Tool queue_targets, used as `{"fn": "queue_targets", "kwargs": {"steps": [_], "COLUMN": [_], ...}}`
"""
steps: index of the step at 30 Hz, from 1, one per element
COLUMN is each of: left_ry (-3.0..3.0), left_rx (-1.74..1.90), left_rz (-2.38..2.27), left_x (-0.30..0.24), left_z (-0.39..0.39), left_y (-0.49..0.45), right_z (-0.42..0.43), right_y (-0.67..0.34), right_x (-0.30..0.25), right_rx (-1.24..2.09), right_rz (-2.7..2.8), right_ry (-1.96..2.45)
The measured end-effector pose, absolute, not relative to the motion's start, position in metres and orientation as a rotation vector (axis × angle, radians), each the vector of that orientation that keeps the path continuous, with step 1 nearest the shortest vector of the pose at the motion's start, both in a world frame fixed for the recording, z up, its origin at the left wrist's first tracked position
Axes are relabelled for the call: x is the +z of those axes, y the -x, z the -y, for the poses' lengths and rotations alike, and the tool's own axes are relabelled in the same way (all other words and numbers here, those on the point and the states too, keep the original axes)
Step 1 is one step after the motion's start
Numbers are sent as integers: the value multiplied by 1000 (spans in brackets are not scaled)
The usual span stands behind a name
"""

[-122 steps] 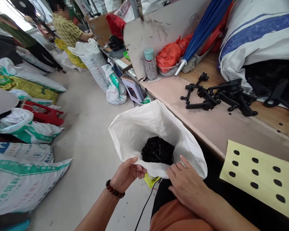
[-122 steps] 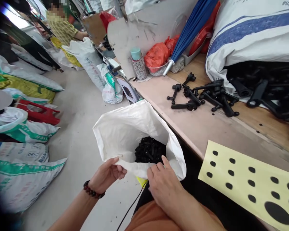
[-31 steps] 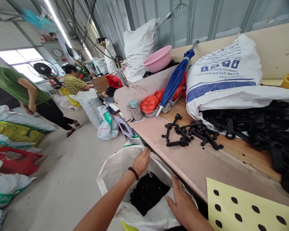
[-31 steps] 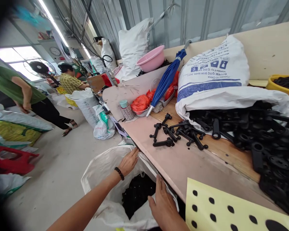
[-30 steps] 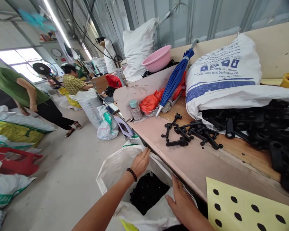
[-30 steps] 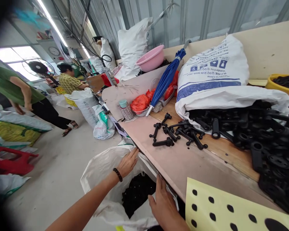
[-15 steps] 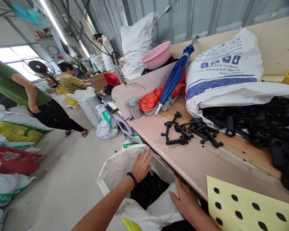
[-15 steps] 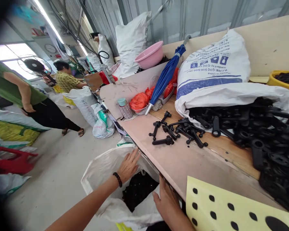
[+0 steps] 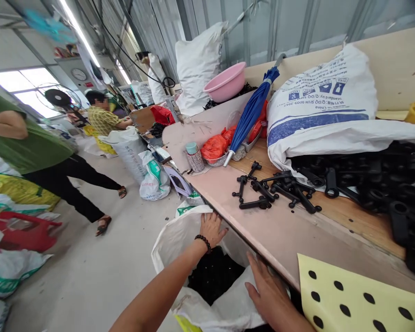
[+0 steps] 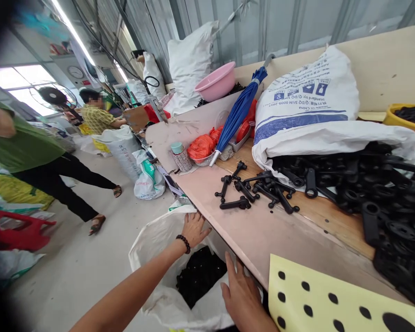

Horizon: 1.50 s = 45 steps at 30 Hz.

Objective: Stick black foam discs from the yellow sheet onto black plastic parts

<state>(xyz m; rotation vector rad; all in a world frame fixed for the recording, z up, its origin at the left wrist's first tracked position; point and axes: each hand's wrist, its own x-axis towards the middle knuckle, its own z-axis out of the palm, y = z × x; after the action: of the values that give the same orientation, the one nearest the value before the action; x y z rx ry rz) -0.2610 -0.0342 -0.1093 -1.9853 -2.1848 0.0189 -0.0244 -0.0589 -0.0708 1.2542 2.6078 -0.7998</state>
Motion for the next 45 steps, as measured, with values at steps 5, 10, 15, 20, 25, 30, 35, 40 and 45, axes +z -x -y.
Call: {"fn": "queue_targets", "kwargs": {"steps": [5, 10, 15, 20, 25, 30, 35, 40, 45], "left_ry": [2131, 2287, 2236, 2150, 2019, 1946, 1854, 1709, 1538], "left_rx": [64, 89, 3, -118, -234, -316, -364, -426, -467], "left_rz": [2043, 1893, 1903, 1970, 2069, 2135, 2227, 2342, 2511], "left_x": [-102, -95, -95, -101, -109, -108, -108, -116, -120], "left_z": [52, 69, 55, 49, 52, 45, 35, 31, 25], "left_y": [281, 307, 320, 312, 292, 282, 274, 257, 242], "right_z": [66, 71, 72, 72, 71, 71, 69, 64, 68], "right_y": [20, 19, 17, 14, 12, 12, 16, 19, 16], "right_x": [-71, -72, -76, -76, -81, -80, -75, -74, -70], "right_rx": [-797, -765, -688, -630, -656, -669, -624, -615, -580], "right_rz": [-2639, -2651, -2673, -2654, -2652, -2654, -2633, -2579, -2592], "right_ry": [-1212, -1222, -1284, -1271, -1304, -1315, -1336, -1360, -1350]}}
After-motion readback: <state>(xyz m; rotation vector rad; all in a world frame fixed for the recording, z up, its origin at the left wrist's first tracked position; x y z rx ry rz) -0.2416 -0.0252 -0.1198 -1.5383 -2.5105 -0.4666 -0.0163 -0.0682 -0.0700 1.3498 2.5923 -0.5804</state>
